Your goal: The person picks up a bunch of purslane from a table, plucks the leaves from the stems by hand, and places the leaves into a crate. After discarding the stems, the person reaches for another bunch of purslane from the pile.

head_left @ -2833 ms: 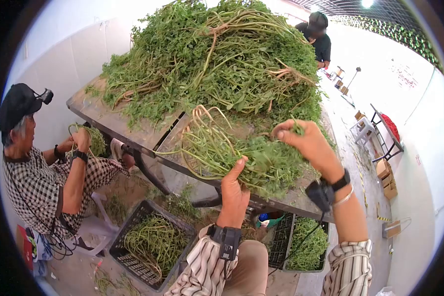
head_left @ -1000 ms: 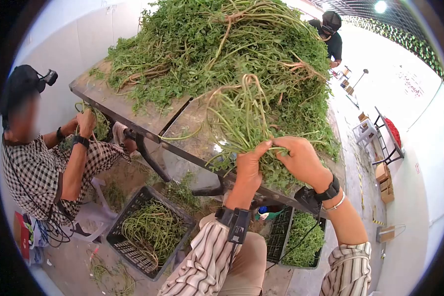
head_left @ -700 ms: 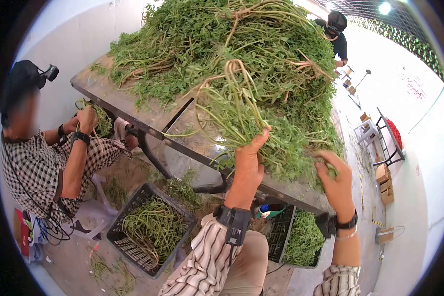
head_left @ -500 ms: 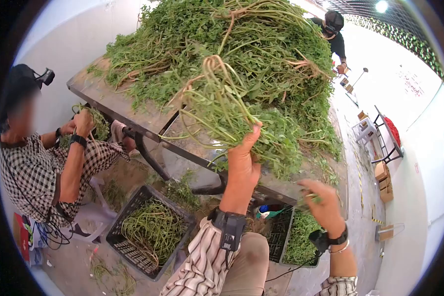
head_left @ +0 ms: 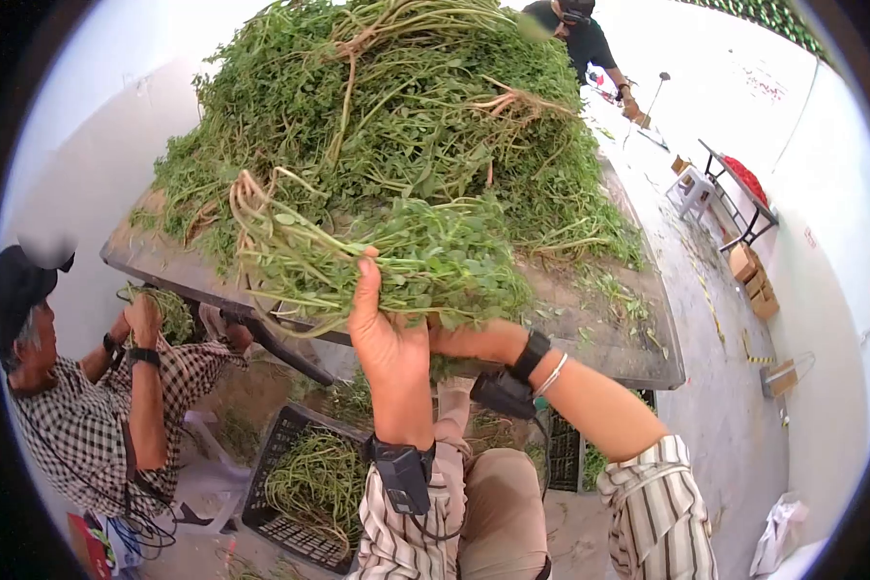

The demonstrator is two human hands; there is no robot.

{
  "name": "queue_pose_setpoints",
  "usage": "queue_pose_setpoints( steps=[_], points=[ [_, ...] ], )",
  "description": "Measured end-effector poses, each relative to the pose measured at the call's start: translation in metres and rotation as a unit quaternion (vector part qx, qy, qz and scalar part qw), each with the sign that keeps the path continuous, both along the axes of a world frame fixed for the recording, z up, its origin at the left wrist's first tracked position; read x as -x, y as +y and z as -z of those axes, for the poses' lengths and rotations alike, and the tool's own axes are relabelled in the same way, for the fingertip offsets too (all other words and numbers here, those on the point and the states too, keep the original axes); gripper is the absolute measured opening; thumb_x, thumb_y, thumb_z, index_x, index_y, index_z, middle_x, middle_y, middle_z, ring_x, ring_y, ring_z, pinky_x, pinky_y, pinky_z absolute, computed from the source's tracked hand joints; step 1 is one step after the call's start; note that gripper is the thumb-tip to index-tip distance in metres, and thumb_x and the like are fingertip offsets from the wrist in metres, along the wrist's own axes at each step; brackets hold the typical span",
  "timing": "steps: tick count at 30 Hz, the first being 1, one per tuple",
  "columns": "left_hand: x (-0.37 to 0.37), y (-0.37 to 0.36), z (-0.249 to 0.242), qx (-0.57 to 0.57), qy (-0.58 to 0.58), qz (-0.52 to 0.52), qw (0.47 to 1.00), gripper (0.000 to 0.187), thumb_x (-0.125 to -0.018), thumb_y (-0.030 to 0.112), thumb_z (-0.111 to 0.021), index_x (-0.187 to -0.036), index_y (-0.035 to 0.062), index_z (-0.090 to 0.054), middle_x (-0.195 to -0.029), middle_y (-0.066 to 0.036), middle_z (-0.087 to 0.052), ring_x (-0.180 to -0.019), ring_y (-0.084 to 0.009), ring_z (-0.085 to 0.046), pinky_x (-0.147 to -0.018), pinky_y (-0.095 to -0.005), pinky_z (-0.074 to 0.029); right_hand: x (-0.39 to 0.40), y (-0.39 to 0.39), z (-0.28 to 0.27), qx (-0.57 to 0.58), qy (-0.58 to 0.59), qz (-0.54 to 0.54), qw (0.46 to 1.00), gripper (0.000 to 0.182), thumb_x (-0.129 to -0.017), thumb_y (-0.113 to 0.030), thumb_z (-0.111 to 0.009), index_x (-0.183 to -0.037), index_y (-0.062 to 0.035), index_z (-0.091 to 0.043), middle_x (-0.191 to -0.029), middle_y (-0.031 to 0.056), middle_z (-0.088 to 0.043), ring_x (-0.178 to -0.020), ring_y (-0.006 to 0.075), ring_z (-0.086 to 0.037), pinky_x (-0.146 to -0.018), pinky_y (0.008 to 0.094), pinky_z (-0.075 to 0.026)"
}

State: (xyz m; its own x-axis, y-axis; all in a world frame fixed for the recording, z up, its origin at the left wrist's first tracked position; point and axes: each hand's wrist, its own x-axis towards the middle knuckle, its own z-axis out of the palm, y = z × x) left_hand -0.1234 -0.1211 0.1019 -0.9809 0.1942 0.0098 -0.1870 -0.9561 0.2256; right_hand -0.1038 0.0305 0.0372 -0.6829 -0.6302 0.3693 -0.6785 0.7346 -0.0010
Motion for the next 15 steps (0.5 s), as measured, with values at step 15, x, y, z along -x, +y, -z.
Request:
queue_pose_setpoints(
  steps=[15],
  points=[
    [0.013, 0.012, 0.016, -0.064, -0.017, 0.003, 0.998, 0.026, -0.083, 0.023, -0.064, -0.103, 0.0086, -0.058, -0.104, -0.006, -0.058, -0.096, -0.0198, -0.055, -0.084, -0.0387, -0.047, -0.064, 0.117, -0.069, 0.501, -0.23, 0.453, 0.7, 0.025, -0.081, -0.016, -0.059, -0.102, -0.0018, -0.061, -0.094, 0.0008, -0.06, -0.086, 0.0111, -0.051, -0.078, 0.0269, -0.039]
  ],
)
